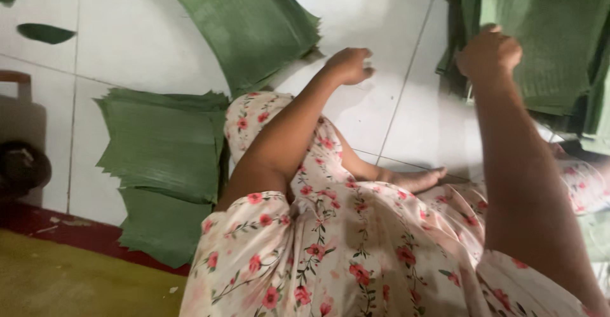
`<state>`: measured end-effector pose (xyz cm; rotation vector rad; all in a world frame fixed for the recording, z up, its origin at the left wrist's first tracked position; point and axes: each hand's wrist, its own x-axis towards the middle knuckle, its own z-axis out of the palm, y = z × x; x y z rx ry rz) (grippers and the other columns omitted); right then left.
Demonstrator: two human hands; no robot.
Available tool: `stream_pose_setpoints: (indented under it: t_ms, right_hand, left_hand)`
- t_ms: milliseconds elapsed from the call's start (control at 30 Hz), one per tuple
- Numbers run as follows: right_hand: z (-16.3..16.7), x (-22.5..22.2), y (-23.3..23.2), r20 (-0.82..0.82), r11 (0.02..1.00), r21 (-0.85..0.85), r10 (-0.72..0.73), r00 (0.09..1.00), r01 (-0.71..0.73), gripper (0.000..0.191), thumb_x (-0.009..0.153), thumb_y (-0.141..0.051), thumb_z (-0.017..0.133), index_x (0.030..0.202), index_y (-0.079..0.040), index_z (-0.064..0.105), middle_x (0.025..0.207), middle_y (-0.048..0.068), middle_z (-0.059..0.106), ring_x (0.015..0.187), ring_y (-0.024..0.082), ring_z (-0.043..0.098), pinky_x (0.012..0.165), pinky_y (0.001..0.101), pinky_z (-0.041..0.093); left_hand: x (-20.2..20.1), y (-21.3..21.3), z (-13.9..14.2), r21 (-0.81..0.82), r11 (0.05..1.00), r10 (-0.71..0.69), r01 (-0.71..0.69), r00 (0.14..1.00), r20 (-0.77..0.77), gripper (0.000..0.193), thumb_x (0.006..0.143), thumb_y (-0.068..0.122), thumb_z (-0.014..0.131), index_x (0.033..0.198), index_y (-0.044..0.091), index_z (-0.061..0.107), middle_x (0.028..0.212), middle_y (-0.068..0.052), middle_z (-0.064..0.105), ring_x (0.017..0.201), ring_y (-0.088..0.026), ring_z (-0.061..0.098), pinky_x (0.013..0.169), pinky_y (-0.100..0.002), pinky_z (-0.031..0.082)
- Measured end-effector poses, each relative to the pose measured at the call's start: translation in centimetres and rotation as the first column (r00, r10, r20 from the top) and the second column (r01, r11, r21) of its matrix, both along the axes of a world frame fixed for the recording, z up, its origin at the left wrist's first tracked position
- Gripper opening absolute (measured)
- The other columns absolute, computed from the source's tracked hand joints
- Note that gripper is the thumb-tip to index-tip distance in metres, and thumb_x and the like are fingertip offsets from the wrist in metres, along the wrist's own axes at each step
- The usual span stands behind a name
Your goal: The person sits on the floor and sorts cut banana leaf sheets, picking up stacks of leaves by hand, squaring and aligning the edges, and placing them into organized piles on the floor. They repeatedly gather loose sheets, tap the stack to even it, and set the finished stack with other piles.
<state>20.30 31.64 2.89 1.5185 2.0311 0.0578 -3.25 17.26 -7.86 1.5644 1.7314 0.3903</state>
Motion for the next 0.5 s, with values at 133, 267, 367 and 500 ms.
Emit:
stream_pose_setpoints:
  t_ms: [133, 267, 367, 500]
  right_hand:
    - [0.5, 1.6, 2.9, 0.004, 0.994, -0.106, -0.017, 1.0, 0.018, 0.054, 0.099, -0.033, 0.063, 0.135, 0.006, 0.063, 0.126, 0.031, 0.068, 0.108, 0.044, 0.07, 0.082, 0.0519, 0.059]
    - [0.9, 4.4, 5.8, 0.158, 0.981, -0.106, 0.179, 0.971, -0.164, 0.039, 0.094, -0.024, 0.067, 0.119, 0.003, 0.079, 0.123, 0.026, 0.075, 0.107, 0.043, 0.075, 0.087, 0.0509, 0.062]
    - [2.4, 6.9, 6.5, -0.079, 1.0, 0.012, 0.002, 0.997, -0.002, 0.049, 0.089, -0.036, 0.074, 0.121, 0.001, 0.073, 0.112, 0.029, 0.07, 0.097, 0.045, 0.07, 0.077, 0.0581, 0.058]
    - [5.7, 8.9, 7.2, 0.035, 0.977, -0.039, 0.212, 0.977, -0.211, 0.048, 0.094, -0.047, 0.074, 0.113, -0.003, 0.082, 0.099, 0.021, 0.077, 0.09, 0.037, 0.076, 0.081, 0.0497, 0.061]
  left_hand:
    - [0.4, 0.9, 0.2, 0.019, 1.0, 0.011, -0.016, 0.968, 0.249, 0.056, 0.09, 0.037, 0.072, 0.135, 0.005, 0.059, 0.121, -0.018, 0.072, 0.114, -0.032, 0.068, 0.098, -0.04, 0.053]
    - [1.5, 0.9, 0.6, 0.041, 0.999, -0.028, 0.01, 0.888, 0.46, 0.056, 0.093, 0.037, 0.072, 0.135, 0.003, 0.059, 0.124, -0.017, 0.072, 0.115, -0.028, 0.07, 0.096, -0.037, 0.055]
    - [2.3, 1.0, 0.7, -0.067, 0.998, 0.051, -0.007, 0.738, 0.673, 0.055, 0.095, 0.037, 0.068, 0.138, 0.003, 0.057, 0.122, -0.015, 0.074, 0.107, -0.025, 0.074, 0.092, -0.037, 0.057]
    - [3.3, 1.3, 0.6, -0.261, 0.965, 0.217, -0.006, 0.578, 0.787, 0.057, 0.095, 0.047, 0.058, 0.137, 0.008, 0.06, 0.122, -0.007, 0.072, 0.103, -0.018, 0.074, 0.084, -0.037, 0.057]
